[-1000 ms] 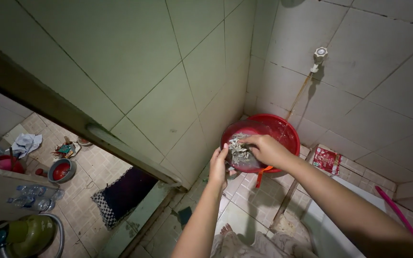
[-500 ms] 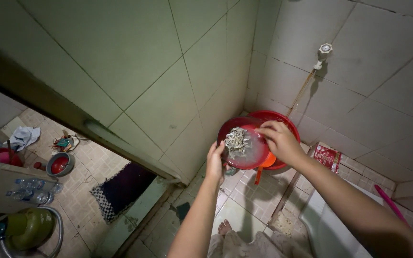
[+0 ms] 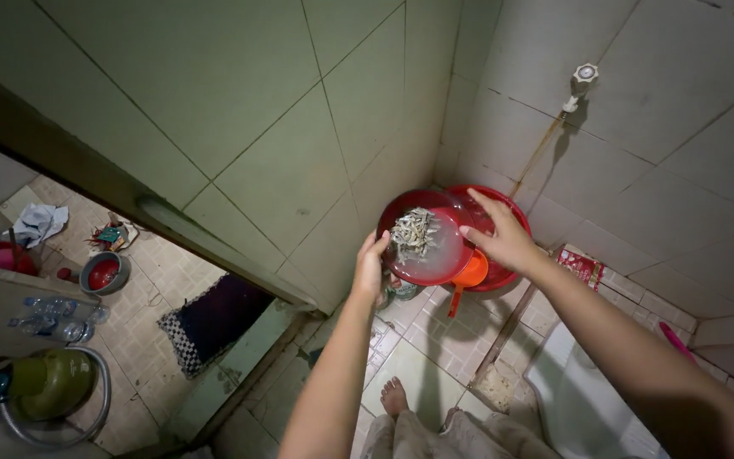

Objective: Washing dried fish in a red basin under a faucet in a washroom.

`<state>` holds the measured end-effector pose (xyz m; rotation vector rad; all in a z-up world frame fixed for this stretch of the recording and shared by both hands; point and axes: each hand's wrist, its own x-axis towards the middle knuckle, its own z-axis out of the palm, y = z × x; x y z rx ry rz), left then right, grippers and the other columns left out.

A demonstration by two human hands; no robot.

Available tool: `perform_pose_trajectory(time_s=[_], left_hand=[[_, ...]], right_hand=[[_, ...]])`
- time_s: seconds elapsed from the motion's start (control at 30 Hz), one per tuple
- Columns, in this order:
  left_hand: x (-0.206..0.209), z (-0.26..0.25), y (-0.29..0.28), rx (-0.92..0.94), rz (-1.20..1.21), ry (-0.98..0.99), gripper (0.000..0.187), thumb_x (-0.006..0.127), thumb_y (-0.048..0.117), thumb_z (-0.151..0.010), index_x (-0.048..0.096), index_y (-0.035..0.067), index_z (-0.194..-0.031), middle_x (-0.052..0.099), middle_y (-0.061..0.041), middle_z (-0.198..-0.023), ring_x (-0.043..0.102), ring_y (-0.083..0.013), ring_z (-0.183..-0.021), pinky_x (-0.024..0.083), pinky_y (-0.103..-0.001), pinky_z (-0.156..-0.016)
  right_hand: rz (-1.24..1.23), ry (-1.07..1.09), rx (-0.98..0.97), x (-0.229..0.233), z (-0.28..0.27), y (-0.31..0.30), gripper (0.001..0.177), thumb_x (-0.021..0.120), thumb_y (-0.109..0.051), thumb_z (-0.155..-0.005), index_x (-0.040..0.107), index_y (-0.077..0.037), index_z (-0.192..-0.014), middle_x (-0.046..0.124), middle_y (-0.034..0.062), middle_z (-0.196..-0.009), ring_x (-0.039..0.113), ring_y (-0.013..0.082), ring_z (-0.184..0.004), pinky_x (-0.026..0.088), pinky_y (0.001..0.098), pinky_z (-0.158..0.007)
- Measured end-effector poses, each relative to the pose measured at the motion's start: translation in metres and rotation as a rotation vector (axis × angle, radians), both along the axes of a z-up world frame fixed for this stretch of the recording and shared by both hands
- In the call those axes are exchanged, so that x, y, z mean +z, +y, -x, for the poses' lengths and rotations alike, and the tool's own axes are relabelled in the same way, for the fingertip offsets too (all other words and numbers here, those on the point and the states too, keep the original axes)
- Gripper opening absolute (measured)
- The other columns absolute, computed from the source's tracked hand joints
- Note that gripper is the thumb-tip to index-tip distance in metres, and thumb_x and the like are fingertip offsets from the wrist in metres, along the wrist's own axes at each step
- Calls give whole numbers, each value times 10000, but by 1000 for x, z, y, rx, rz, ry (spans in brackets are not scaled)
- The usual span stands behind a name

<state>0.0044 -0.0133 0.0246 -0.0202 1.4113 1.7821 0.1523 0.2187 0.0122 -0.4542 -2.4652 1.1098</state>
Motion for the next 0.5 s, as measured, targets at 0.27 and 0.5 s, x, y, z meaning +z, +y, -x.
perform_pose_trajectory(time_s=[0.27,0.5], left_hand=[[-7,7,3,-2,-56,24,428,557,305,-996,586,121,-1381,697,-61,-1138,659,-175,-860,533,-308,-547],[-32,8,3,-95,22,45,422,547,374,-1004,620,196,-1380,601,-106,-951,510,-208,-599,371,-306,-399]], right_hand=[[1177,-291,-34,44,-10,-34,724,590,-362,-910,322,-334,-1582,378,41,-1606,479,295,-1407,554,572,-961],[1341,-125,-23,28,-16,-38,709,581,-313,-914,291,-317,-1560,350,81,-1592,527,344,-1346,591,639,-879]])
